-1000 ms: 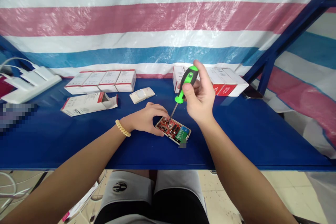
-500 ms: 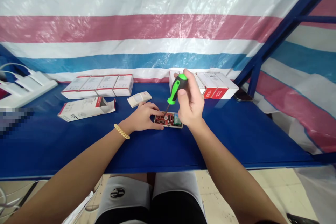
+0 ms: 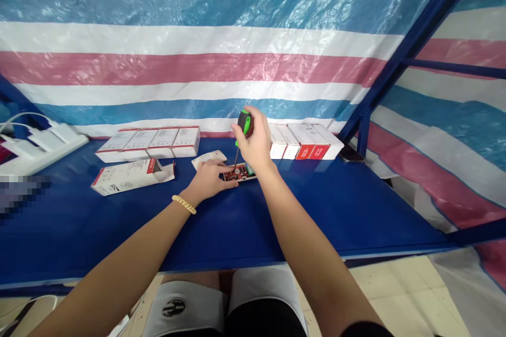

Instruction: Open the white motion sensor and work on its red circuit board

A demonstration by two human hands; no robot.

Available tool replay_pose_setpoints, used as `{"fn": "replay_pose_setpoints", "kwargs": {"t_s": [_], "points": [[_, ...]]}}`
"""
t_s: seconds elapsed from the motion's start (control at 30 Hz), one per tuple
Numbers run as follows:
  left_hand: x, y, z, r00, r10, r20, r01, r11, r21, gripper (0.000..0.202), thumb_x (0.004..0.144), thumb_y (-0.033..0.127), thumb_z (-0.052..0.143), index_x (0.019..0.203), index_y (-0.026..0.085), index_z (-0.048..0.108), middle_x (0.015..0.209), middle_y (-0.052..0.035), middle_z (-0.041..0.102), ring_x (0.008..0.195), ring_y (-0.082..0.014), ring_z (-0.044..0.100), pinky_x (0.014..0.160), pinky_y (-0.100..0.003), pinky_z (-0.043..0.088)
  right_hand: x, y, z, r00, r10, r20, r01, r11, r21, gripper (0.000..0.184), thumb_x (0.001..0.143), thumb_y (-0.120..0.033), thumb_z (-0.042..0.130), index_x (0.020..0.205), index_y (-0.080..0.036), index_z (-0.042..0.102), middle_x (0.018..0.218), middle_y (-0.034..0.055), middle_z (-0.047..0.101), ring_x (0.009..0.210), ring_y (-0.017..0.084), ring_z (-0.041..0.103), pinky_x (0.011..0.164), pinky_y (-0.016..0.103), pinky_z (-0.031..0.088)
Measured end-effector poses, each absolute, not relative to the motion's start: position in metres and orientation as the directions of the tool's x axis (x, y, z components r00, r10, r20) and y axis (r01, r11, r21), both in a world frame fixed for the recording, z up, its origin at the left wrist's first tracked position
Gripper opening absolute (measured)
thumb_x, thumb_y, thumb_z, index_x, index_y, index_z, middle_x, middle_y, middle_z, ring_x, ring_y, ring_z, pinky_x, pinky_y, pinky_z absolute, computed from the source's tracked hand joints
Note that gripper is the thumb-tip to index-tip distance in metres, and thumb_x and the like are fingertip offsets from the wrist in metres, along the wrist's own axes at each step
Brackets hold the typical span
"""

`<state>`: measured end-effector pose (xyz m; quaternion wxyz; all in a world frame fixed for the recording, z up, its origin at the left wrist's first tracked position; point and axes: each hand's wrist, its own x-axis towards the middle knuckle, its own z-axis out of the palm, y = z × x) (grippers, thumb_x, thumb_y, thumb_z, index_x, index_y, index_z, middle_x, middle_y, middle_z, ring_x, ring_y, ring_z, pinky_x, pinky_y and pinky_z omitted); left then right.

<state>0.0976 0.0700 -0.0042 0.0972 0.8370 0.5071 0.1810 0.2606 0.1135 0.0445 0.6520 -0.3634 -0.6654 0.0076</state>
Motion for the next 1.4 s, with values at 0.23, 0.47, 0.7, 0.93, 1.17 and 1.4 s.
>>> {"fn": "replay_pose_setpoints", "kwargs": {"t_s": [0.23, 0.47, 0.7, 0.93, 1.17, 1.4], "points": [[0.098, 0.072, -0.006, 0.415, 0.886, 0.207, 0.81, -0.463, 0.359, 0.048, 0.077, 0.056, 0.07, 0.117, 0.029, 0.071, 0.114, -0.01, 0.066, 0.114, -0.0317, 0.055, 0.097, -0.048, 0.039, 0.264, 0.107, 0.041, 0.145, 0.427, 0.893, 0.458, 0.771, -0.443, 0.038, 0.094, -0.05, 0.049, 0.124, -0.027, 0.052, 0.118, 0.0092, 0.057, 0.112, 0.024, 0.058, 0.091, 0.046, 0.053], [0.095, 0.074, -0.004, 0.465, 0.862, 0.203, 0.77, -0.507, 0.386, 0.045, 0.076, 0.053, 0.071, 0.115, 0.03, 0.072, 0.111, -0.0086, 0.067, 0.113, -0.032, 0.055, 0.097, -0.048, 0.037, 0.258, 0.086, 0.048, -0.033, 0.459, 0.888, 0.33, 0.844, -0.424, 0.032, 0.095, -0.042, 0.048, 0.125, -0.029, 0.049, 0.116, 0.0078, 0.059, 0.098, 0.021, 0.063, 0.083, 0.042, 0.057], [0.092, 0.073, 0.001, 0.512, 0.835, 0.2, 0.744, -0.548, 0.382, 0.038, 0.079, 0.052, 0.069, 0.11, 0.03, 0.073, 0.109, -0.007, 0.069, 0.111, -0.03, 0.056, 0.094, -0.046, 0.038, 0.247, 0.078, 0.049, -0.068, 0.402, 0.913, 0.382, 0.856, -0.348, 0.036, 0.088, -0.041, 0.062, 0.12, -0.029, 0.052, 0.111, 0.007, 0.056, 0.1, 0.023, 0.06, 0.084, 0.045, 0.056], [0.092, 0.076, -0.001, 0.499, 0.845, 0.191, 0.753, -0.532, 0.388, 0.043, 0.077, 0.054, 0.071, 0.11, 0.027, 0.073, 0.115, -0.0082, 0.067, 0.115, -0.0307, 0.055, 0.097, -0.046, 0.037, 0.251, 0.084, 0.048, -0.089, 0.475, 0.875, 0.335, 0.842, -0.423, 0.042, 0.096, -0.051, 0.042, 0.132, -0.03, 0.046, 0.125, 0.0089, 0.056, 0.113, 0.025, 0.058, 0.09, 0.045, 0.054], [0.093, 0.077, -0.005, 0.483, 0.853, 0.199, 0.758, -0.521, 0.392, 0.043, 0.075, 0.053, 0.073, 0.11, 0.028, 0.073, 0.115, -0.0084, 0.066, 0.116, -0.0315, 0.054, 0.098, -0.047, 0.037, 0.252, 0.091, 0.044, 0.092, 0.429, 0.899, 0.455, 0.784, -0.421, 0.043, 0.088, -0.047, 0.06, 0.126, -0.028, 0.052, 0.111, 0.0074, 0.059, 0.091, 0.022, 0.062, 0.084, 0.044, 0.055], [0.094, 0.077, -0.006, 0.484, 0.848, 0.214, 0.746, -0.528, 0.405, 0.04, 0.076, 0.052, 0.072, 0.107, 0.027, 0.074, 0.111, -0.0081, 0.067, 0.113, -0.0321, 0.055, 0.097, -0.047, 0.038, 0.253, 0.088, 0.047, -0.002, 0.423, 0.906, 0.412, 0.826, -0.385, 0.037, 0.097, -0.046, 0.042, 0.128, -0.029, 0.052, 0.125, 0.0079, 0.059, 0.119, 0.024, 0.057, 0.098, 0.046, 0.05]]}}
